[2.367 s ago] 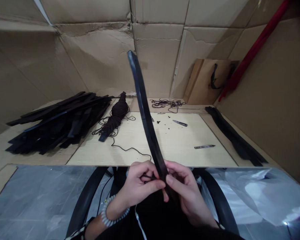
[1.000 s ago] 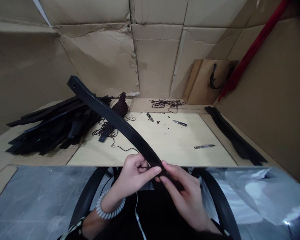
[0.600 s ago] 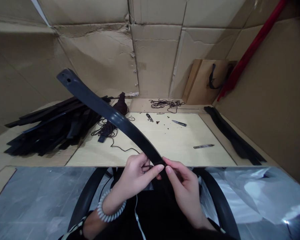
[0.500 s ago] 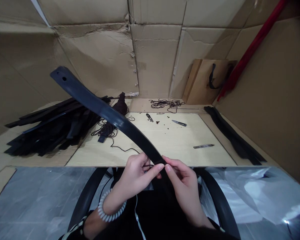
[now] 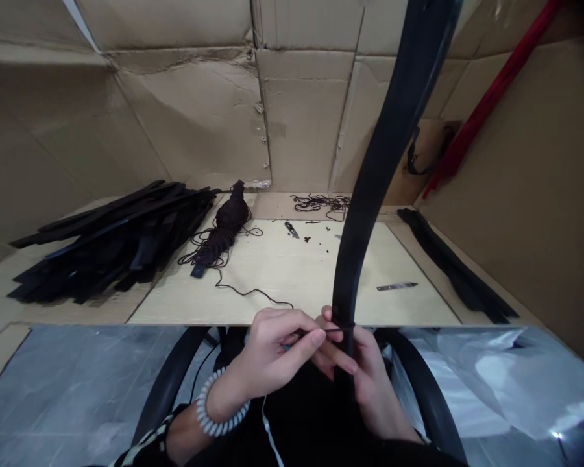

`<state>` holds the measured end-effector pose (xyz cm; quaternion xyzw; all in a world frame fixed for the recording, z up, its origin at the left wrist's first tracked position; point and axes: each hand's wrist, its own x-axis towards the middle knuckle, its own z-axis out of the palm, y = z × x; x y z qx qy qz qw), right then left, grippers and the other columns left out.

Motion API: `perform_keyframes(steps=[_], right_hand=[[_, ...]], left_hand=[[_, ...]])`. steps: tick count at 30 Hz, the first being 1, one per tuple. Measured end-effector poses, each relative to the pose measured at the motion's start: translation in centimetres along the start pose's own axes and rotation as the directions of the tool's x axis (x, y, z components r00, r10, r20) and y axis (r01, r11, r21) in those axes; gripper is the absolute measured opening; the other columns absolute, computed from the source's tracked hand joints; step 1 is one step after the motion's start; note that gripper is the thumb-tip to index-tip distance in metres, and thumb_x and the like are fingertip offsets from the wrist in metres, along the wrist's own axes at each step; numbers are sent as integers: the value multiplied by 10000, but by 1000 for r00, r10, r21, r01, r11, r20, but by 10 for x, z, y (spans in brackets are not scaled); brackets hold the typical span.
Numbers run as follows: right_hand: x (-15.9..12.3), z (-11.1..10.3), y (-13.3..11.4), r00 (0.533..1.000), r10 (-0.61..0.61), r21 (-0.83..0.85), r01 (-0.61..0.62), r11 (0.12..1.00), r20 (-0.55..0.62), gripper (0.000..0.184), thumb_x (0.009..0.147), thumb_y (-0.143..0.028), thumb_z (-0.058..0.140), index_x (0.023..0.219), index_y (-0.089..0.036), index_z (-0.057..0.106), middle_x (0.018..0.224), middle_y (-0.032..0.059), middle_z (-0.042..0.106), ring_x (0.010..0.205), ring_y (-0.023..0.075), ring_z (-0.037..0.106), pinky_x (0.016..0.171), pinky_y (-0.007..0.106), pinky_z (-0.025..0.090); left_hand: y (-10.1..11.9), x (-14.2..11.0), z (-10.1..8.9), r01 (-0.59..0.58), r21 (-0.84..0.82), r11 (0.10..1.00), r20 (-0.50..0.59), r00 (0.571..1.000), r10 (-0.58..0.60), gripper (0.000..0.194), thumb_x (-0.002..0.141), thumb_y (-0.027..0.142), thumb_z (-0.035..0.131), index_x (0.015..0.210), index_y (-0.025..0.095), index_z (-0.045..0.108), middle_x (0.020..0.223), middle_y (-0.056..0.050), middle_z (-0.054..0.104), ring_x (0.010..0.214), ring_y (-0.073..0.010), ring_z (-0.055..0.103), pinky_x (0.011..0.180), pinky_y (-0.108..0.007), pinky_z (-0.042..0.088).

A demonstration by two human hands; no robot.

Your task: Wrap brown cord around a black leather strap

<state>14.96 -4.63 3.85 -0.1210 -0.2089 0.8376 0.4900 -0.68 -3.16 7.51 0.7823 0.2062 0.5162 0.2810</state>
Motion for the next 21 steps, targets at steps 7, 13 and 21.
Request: perform_keyframes(steps=[7,13,21], right_hand=[[-3,-6,6,971,132,107,-156,982,199,178,874,-244,628,963,-122,533,669,-65,435,360,-38,276,499,129,414],[-9,-2,6,972,154,79,-169,982,176,215,884,-298,623,987,-135,526,677,-71,397,380,-51,228,516,121,391],[-16,9,3,996,83,-23,-82,996,36,214,911,-293,582,901,-107,476,677,-52,394,413,-45,227,496,111,362]], left_hand=[[5,7,-4,72,1,997,17,997,-72,241,822,100,665,618,123,539,482,74,402,421,-11,295,412,-135,233],[0,1,-10,248,-60,967,19,969,-247,136,845,118,666,917,169,562,565,105,320,472,-30,240,419,-139,184],[-5,3,-15,127,38,991,138,982,-131,343,930,129,586,1269,153,630,535,83,428,462,-43,300,419,-154,263]])
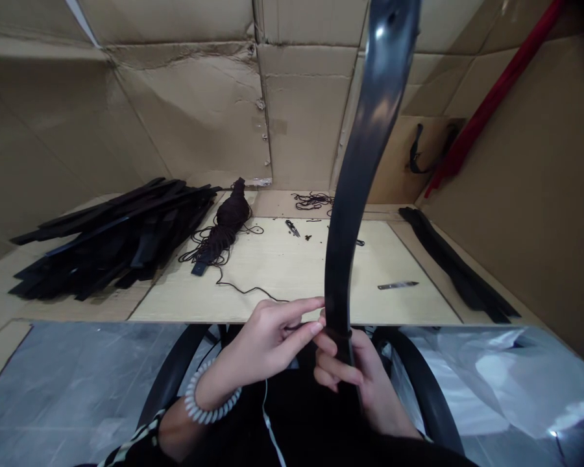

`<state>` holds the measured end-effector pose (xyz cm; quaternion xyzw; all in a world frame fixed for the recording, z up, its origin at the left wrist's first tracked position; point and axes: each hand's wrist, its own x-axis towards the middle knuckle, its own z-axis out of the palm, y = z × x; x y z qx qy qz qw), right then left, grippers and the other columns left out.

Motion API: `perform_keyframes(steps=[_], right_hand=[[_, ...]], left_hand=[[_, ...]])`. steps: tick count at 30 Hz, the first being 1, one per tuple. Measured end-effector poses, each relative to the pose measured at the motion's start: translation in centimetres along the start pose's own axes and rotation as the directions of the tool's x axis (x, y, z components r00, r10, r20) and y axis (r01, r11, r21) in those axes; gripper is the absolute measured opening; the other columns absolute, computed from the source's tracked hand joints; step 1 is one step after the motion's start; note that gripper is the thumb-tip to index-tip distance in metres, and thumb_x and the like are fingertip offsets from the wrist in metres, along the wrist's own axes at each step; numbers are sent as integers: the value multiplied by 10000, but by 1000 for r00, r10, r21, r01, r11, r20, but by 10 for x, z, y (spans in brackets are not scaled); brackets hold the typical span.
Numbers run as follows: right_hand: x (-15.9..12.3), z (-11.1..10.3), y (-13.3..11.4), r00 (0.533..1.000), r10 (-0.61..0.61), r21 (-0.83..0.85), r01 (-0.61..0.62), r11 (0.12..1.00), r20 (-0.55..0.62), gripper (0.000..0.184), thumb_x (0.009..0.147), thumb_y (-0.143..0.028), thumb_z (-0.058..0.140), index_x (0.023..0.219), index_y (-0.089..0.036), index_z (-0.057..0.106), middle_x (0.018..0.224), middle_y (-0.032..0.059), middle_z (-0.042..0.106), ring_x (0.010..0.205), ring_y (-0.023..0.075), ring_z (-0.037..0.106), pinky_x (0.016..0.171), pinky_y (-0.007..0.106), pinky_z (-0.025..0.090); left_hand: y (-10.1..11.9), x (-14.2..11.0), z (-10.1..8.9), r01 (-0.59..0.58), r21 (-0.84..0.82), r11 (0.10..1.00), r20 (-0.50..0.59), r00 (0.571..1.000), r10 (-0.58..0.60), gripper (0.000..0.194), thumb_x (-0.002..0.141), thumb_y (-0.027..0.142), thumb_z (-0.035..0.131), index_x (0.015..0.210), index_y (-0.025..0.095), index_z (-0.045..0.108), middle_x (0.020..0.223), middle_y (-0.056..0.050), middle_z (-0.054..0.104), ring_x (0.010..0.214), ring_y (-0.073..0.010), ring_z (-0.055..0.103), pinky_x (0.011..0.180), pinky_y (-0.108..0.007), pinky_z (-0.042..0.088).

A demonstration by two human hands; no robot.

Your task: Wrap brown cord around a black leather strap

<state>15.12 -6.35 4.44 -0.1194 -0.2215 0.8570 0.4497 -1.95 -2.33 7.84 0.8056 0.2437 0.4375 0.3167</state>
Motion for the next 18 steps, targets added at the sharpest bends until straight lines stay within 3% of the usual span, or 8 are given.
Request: perform_keyframes(steps=[4,9,14,18], right_hand=[[5,-8,-5,988,94,28,-98,995,120,246,937,-286,549,817,-111,425,558,-61,309,394,-12,244,489,115,370],[9,-15,-9,968,156,32,-165,986,195,292,954,-318,520,777,-115,410,497,-65,261,384,7,233,479,109,360],[9,-17,-9,973,170,-3,-172,985,154,390,923,-367,578,708,-106,383,473,-68,266,369,5,235,468,108,375],[10,-21,-6,967,174,43,-185,982,185,407,929,-357,574,685,-104,371,459,-65,255,362,6,226,455,101,371]], left_hand=[[1,1,1,-53,62,997,-78,995,58,247,893,131,650,1138,119,682,535,53,554,434,-37,357,404,-152,297],[-2,-3,7,20,15,1000,-207,978,-16,106,867,155,689,963,152,643,503,103,346,426,-34,256,383,-157,223],[-3,-6,7,3,32,999,-216,976,4,222,872,131,678,1077,192,617,548,106,230,451,-44,215,400,-171,195],[-2,-7,3,25,18,1000,-200,980,-21,228,882,124,665,1092,200,623,555,102,205,459,-48,199,407,-181,179]])
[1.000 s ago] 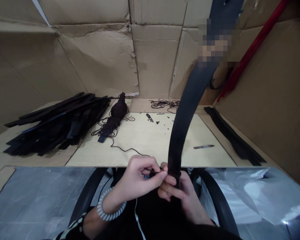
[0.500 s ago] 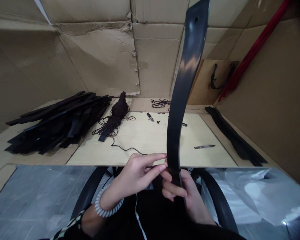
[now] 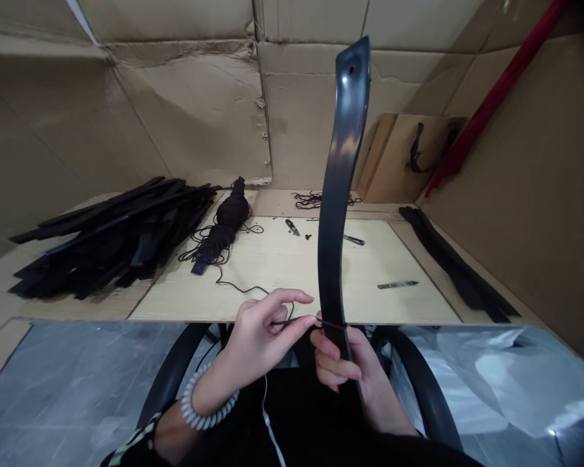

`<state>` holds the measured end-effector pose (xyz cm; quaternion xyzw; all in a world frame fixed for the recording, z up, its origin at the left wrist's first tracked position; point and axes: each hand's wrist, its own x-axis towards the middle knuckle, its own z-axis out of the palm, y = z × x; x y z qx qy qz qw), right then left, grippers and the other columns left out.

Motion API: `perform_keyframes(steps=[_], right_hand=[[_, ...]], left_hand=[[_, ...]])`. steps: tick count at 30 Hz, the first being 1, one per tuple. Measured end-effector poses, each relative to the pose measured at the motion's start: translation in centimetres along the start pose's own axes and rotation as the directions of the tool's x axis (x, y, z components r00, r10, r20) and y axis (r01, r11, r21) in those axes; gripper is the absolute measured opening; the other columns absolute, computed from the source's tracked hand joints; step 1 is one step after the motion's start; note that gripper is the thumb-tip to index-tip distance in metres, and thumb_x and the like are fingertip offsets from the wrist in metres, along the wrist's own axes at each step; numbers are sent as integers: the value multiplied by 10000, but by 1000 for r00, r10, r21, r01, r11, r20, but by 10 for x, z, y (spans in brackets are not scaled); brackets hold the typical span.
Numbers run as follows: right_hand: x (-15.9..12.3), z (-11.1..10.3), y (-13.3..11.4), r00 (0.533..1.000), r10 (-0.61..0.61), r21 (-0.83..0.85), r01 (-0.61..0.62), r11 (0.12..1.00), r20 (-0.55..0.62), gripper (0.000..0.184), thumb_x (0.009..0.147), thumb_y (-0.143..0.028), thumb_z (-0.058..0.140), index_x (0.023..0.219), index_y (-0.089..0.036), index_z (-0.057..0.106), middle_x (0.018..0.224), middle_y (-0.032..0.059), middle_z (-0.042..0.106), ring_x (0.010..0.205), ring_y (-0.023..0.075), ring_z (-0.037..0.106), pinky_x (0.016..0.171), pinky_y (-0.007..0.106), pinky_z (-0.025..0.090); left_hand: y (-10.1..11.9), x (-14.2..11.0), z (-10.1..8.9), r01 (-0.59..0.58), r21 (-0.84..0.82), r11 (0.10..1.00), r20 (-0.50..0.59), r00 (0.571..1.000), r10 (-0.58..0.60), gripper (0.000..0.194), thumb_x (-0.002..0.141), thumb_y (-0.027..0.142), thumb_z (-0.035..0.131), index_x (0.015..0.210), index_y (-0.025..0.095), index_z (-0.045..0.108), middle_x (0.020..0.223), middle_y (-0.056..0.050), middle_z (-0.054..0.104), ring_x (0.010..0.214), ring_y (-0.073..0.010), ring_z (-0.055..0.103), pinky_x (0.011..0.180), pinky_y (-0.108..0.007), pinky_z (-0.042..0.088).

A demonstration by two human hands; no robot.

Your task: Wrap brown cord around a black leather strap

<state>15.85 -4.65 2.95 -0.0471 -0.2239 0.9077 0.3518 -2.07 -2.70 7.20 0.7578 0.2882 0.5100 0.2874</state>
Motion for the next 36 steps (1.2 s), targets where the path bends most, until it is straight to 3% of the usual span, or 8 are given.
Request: perform_keyframes(steps=[3,6,11,15,21,28,34,36], right_hand=[[1,-3,0,1000,23,14,-23,1000,0,407,929,-354,570,681,-104,364,449,-70,243,347,4,206,445,104,366],[0,-5,-1,1000,28,-11,-28,1000,-11,430,926,-370,572,673,-107,346,438,-70,231,349,9,223,458,112,378],[-1,2,0,997,-26,-89,19,996,-74,417,887,-358,612,677,-116,345,425,-68,191,372,21,216,458,121,342],[-3,11,3,982,-94,-112,76,991,-166,418,877,-362,626,687,-119,345,435,-69,125,394,14,165,456,114,273],[-7,15,9,965,-119,-129,91,988,-233,451,854,-447,642,704,-123,366,469,-70,90,428,13,139,473,127,252],[-1,13,6,971,-111,-180,73,981,-213,437,837,-440,656,683,-111,413,414,-62,178,383,16,235,477,134,315],[6,15,10,878,-354,-418,203,886,-323,464,828,-515,684,822,-84,513,586,-2,520,365,4,332,440,128,265],[6,15,12,863,-401,-468,229,854,-308,481,853,-534,653,828,-72,524,587,3,516,368,0,320,448,127,262]], left_hand=[[2,1,-1,79,-51,996,47,996,-77,125,884,157,671,1006,174,652,525,104,234,452,-47,205,399,-189,171],[5,2,-1,89,-48,995,75,994,-85,10,883,163,670,891,158,672,527,74,470,436,-34,271,386,-185,196],[9,4,-2,-75,121,990,61,996,68,84,848,95,688,902,158,699,729,13,721,487,-32,518,439,-151,371],[7,4,-3,-277,220,935,72,961,268,245,851,58,684,1072,162,697,754,14,738,522,-53,572,548,-200,459],[1,3,-4,-450,396,800,151,892,427,229,897,140,674,1126,152,668,582,55,608,472,-73,494,528,-264,380],[-2,4,2,-398,273,876,88,917,389,209,846,93,714,1033,157,647,826,8,752,556,-70,607,566,-249,436],[-3,2,9,-344,296,891,123,939,322,128,879,101,648,984,162,607,762,33,709,523,-76,549,564,-261,418],[-5,2,10,-307,289,907,139,950,278,92,895,99,618,956,163,591,710,38,674,520,-81,524,567,-255,423]])
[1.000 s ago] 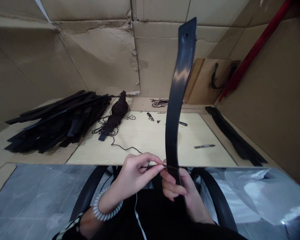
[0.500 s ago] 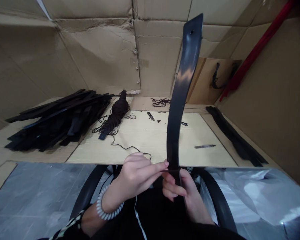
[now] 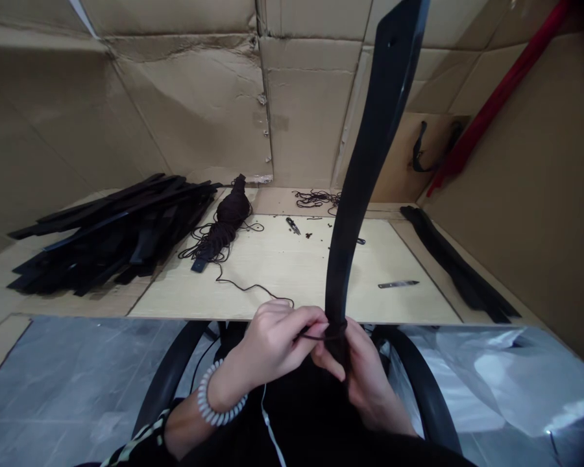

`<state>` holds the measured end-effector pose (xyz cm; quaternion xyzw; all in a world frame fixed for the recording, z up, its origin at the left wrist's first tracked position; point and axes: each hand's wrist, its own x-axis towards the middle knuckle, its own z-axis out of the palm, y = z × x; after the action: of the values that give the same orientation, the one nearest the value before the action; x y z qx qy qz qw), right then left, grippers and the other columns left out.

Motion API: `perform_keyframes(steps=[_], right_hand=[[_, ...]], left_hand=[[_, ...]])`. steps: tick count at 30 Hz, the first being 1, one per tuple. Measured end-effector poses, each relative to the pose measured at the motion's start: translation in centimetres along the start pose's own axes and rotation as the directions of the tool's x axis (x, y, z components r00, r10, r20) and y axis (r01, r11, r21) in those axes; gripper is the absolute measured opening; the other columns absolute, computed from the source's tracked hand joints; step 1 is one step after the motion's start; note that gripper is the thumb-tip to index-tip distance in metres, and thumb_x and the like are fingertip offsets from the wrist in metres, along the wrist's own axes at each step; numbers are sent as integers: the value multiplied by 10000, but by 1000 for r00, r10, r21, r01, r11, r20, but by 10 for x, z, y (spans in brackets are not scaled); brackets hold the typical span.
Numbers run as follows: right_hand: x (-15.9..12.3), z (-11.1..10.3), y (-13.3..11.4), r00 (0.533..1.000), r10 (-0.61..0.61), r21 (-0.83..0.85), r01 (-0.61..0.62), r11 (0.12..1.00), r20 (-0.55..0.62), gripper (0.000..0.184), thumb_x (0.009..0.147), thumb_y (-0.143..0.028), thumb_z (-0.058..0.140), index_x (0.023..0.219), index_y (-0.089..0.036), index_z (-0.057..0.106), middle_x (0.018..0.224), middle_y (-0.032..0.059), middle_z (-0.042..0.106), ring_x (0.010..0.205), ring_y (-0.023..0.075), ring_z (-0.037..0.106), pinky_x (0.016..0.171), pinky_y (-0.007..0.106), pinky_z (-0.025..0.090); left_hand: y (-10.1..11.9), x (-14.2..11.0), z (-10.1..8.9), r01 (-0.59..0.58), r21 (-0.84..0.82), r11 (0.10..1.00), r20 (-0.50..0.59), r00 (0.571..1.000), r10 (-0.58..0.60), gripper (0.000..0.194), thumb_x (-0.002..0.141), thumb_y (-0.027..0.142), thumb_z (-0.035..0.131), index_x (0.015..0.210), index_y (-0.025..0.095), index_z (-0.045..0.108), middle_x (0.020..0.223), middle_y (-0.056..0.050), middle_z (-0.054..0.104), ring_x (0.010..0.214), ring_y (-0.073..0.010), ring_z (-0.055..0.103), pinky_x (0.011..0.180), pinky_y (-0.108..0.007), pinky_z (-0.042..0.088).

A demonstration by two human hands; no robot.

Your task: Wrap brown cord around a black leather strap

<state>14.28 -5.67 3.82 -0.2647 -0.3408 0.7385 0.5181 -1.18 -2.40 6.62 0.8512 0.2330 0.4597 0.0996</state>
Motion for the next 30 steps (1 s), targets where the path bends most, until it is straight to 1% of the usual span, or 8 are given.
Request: perform_keyframes(steps=[5,8,11,13,19,24,26,30], right_hand=[[-3,-4,5,990,34,-20,-31,999,137,713,910,-766,452,750,-72,487,434,-36,258,418,16,281,515,133,280],[-3,-7,8,995,51,-37,-48,998,88,716,885,-780,487,772,-73,477,492,-23,316,432,13,290,493,133,251],[-2,-7,9,999,50,-60,-49,997,11,727,881,-760,524,1160,-88,516,621,-5,465,440,13,329,476,123,244],[-1,-6,10,1000,11,-84,-11,996,-3,772,907,-737,511,1388,-155,349,632,-28,479,425,16,328,474,120,257],[-1,-6,14,995,-90,-135,94,986,37,508,1001,-650,400,1103,-152,384,482,-76,296,384,14,232,457,115,243],[-1,-4,11,974,-154,-278,103,955,-165,620,894,-711,559,1041,-109,524,816,39,577,696,49,551,644,118,478],[-2,-4,10,963,-188,-318,120,940,-193,642,869,-728,575,996,-99,574,937,70,604,840,79,591,734,129,512],[-5,-3,9,951,-248,-382,162,910,-186,631,882,-725,551,956,-103,628,916,89,620,855,113,600,720,158,513]], left_hand=[[-4,-4,2,61,-47,997,15,998,-61,113,900,84,603,967,168,569,695,33,666,589,-94,594,617,-237,462],[-4,-5,4,67,-71,995,0,998,-67,135,897,81,604,980,180,563,698,41,682,613,-101,611,663,-245,480],[-3,-6,6,93,-95,991,-2,996,-94,120,901,82,598,962,176,558,649,45,662,598,-104,603,686,-250,492],[-2,-5,6,104,-94,990,7,995,-104,93,908,89,590,946,168,561,610,46,629,551,-93,570,640,-232,481],[-1,-5,7,109,-96,989,-23,993,-112,69,900,108,602,943,151,570,705,9,656,570,-85,594,574,-194,461],[4,-4,8,131,-140,981,-35,990,-137,64,904,100,601,936,151,579,661,33,618,541,-50,550,552,-154,436],[6,-3,8,145,-161,976,-35,988,-153,59,912,94,596,933,148,585,599,55,574,503,-36,514,542,-140,426],[8,0,12,195,-245,950,-41,977,-211,15,907,118,625,896,127,621,623,23,640,506,-44,569,524,-132,443]])
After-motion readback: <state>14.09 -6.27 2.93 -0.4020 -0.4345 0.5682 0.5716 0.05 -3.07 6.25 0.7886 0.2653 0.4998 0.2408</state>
